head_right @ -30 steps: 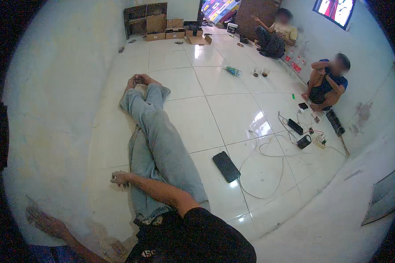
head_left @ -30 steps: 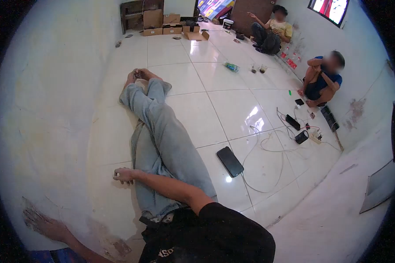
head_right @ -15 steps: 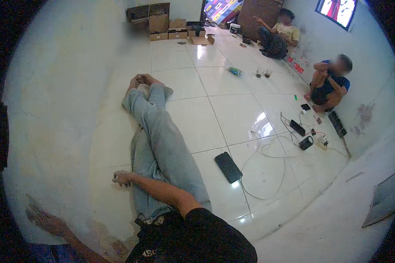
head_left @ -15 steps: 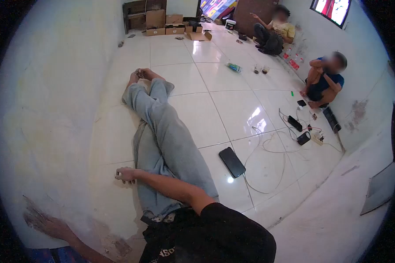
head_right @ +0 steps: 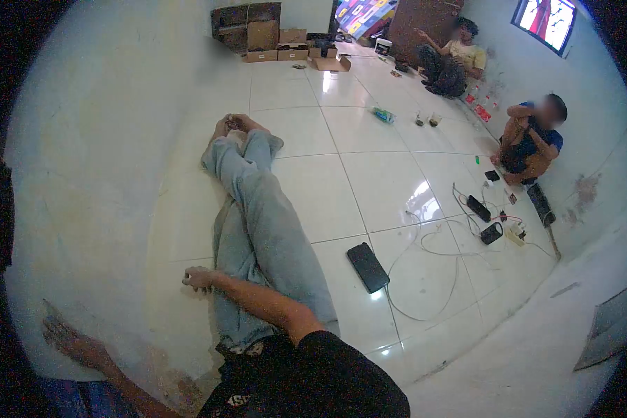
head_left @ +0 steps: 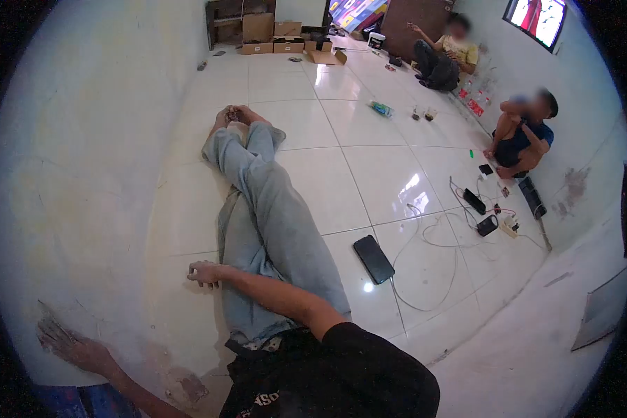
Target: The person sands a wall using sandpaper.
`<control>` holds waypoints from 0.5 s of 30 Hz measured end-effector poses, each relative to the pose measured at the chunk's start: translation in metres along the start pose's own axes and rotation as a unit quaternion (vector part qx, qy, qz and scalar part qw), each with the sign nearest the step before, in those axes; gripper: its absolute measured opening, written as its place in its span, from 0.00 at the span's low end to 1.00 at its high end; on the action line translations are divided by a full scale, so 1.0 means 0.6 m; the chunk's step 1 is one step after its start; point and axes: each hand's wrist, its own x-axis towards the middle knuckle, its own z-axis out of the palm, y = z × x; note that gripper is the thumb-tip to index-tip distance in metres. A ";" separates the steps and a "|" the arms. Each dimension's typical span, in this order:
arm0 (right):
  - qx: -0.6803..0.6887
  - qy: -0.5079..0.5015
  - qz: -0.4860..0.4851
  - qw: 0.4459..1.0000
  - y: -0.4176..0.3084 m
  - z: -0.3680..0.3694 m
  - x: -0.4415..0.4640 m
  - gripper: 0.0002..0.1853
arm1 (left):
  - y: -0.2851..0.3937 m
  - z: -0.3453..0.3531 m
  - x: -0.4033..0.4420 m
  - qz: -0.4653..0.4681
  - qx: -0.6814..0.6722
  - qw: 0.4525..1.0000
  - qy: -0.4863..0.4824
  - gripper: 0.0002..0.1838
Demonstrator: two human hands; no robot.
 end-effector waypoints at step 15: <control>0.009 -0.002 -0.006 1.000 0.021 0.005 0.020 0.22 | 0.000 0.003 0.001 -0.011 0.002 1.000 -0.018 0.28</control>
